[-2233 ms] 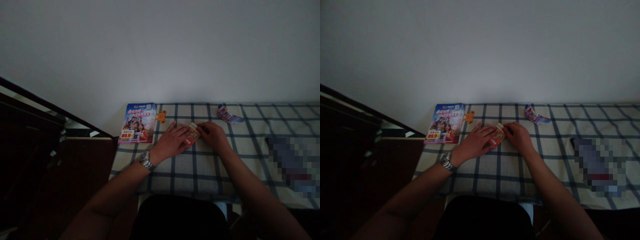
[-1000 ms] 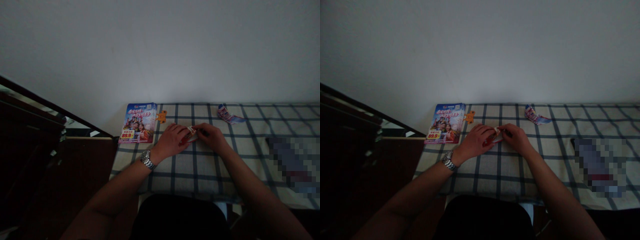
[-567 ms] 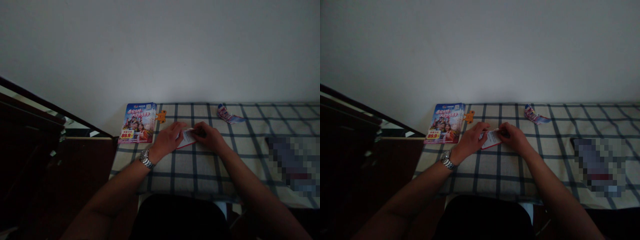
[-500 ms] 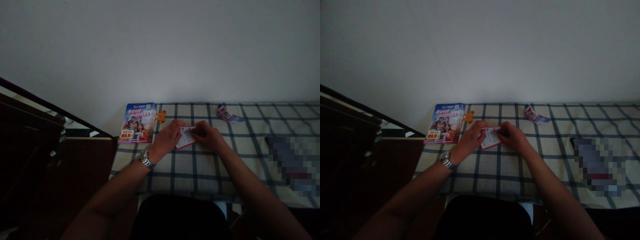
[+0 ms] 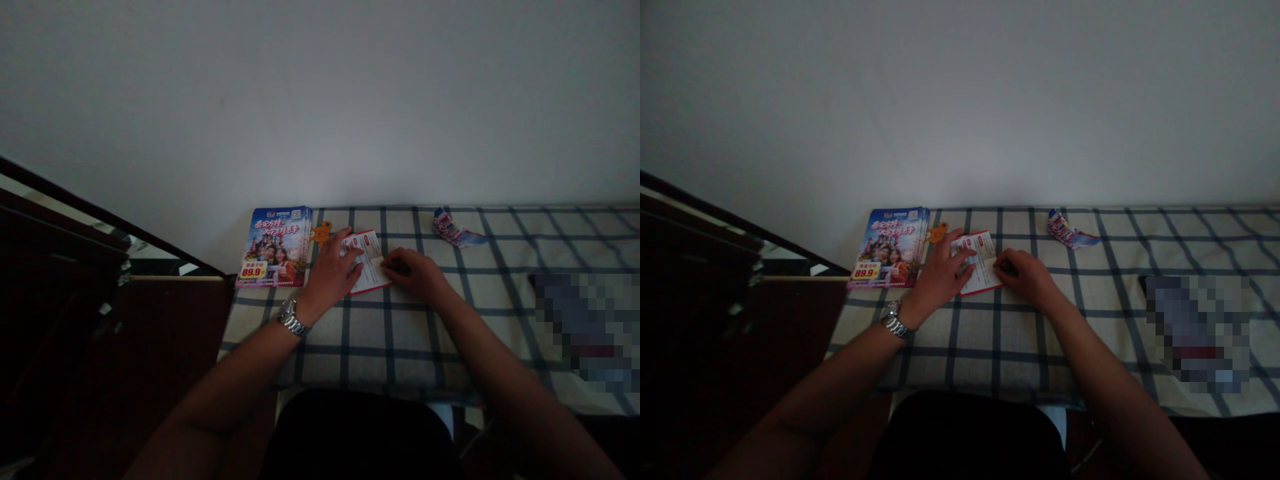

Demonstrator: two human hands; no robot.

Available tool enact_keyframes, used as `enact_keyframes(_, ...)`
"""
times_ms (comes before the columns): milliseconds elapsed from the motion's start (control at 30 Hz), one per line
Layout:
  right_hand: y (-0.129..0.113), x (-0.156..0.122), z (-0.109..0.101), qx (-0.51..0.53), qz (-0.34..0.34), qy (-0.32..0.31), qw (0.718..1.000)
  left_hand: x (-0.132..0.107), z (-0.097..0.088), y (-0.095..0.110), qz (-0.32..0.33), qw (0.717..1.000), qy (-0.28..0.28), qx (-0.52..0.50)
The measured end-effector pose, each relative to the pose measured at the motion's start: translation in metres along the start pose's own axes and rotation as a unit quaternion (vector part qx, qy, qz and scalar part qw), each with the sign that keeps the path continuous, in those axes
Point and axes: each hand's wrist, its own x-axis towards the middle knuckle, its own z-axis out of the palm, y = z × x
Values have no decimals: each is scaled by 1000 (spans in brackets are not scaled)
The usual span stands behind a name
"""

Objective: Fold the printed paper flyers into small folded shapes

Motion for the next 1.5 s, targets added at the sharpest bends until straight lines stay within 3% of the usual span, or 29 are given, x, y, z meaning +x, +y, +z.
enact_keyframes(300, 1, 0, 0, -25, -57, 8, 998, -1, -2, 4, -9, 997, -55, 59)
enact_keyframes(633, 10, 4, 1, -42, -159, 74, 984, -1, 3, -1, 26, 990, -125, 51)
enact_keyframes(833, 13, 4, 3, -26, -177, 43, 983, -1, -2, 8, 27, 993, -112, 35)
enact_keyframes(1100, 14, 2, 5, -49, -165, 51, 984, -1, -7, 9, 20, 992, -85, 85)
enact_keyframes(1500, 14, 3, 6, -51, -180, 50, 981, -4, 2, 2, 11, 996, -78, 46)
